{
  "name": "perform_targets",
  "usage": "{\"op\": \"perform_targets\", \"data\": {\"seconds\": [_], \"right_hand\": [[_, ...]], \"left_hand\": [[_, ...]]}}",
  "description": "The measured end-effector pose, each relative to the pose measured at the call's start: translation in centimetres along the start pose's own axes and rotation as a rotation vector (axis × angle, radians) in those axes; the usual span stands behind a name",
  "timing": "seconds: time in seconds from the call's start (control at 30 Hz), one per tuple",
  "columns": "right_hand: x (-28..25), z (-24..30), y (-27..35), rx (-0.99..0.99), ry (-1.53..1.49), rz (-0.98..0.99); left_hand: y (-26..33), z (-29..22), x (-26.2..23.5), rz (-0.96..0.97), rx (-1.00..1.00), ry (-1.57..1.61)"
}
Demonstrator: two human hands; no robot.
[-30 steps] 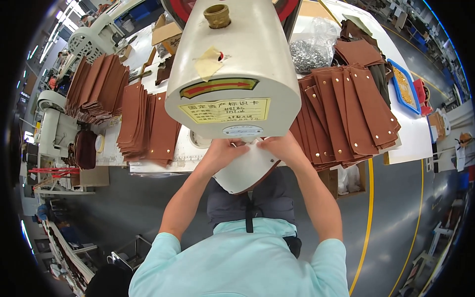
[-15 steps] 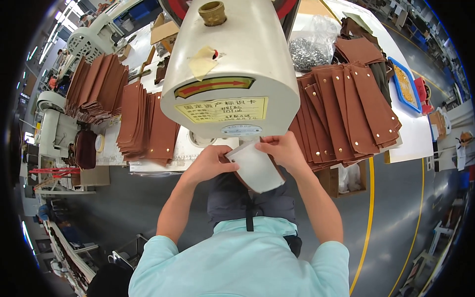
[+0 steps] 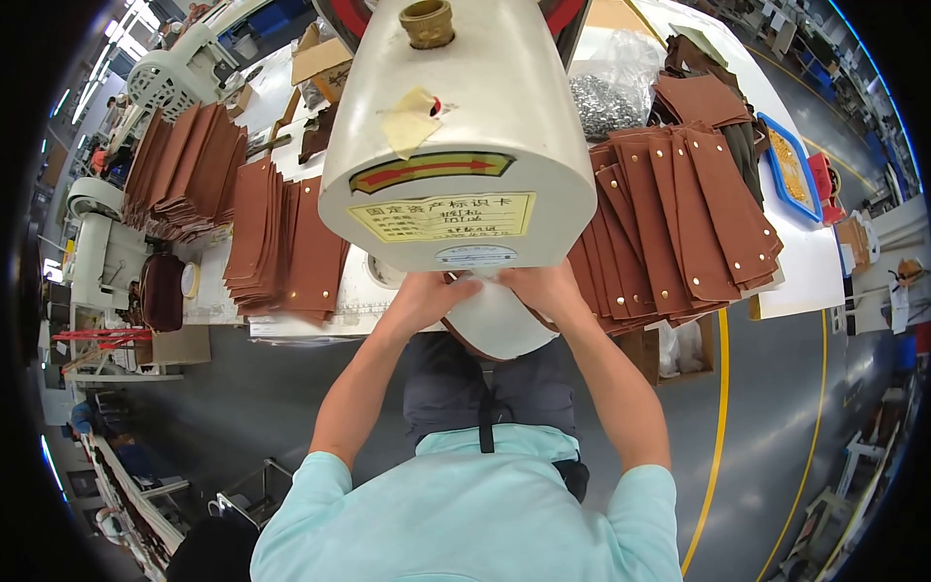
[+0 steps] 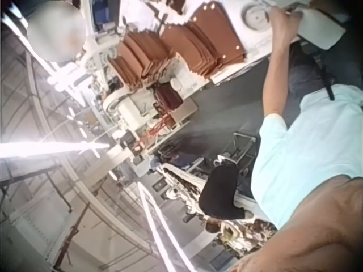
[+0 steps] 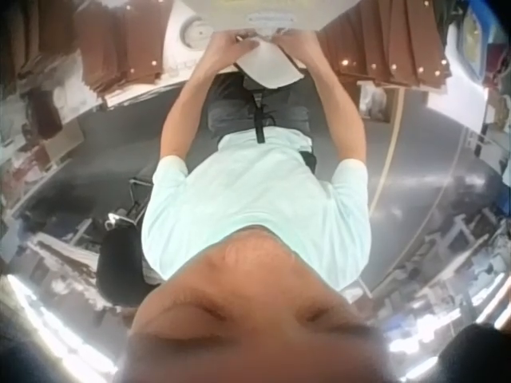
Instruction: Operating an industrial machine to align and process leather and plastic components.
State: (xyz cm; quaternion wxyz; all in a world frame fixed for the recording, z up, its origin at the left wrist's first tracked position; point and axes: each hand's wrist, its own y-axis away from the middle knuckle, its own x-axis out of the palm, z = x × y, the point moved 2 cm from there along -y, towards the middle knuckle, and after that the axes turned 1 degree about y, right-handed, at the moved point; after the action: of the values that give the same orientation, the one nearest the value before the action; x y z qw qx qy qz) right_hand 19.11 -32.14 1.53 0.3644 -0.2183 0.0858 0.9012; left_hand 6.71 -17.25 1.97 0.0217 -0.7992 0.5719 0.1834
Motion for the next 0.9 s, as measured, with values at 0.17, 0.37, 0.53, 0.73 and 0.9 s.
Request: {"op": "perform_targets", "data": {"seconds": [0.17,0.37,0.53,0.73,0.9], "right_hand": [[-1.2,-0.2,0.9,0.191,-0.136,0.035],[-2.5,-1.6,5.2,0.325,-0.11,0.481],[-5.9,-1.4,10.9,0.27,-0.113,0.435],[-20.2,2.5,16.2,0.32,0.338,0.118],[-30.7,7.1,12.1,0.04,0.818,-0.7]], "left_hand": [[-0.5,0.7,0.4,0.003,0.008,0.038],[-0.3,3.0,0.2,-0.05,0.025,0.292],[2.1,2.4,-0.5,-0.061,0.05,0.264],[7.6,3.6,-10.6,-0.551,0.179,-0.845],[11.6,6.3,-13.7,-0.498,-0.1,-1.138]]}}
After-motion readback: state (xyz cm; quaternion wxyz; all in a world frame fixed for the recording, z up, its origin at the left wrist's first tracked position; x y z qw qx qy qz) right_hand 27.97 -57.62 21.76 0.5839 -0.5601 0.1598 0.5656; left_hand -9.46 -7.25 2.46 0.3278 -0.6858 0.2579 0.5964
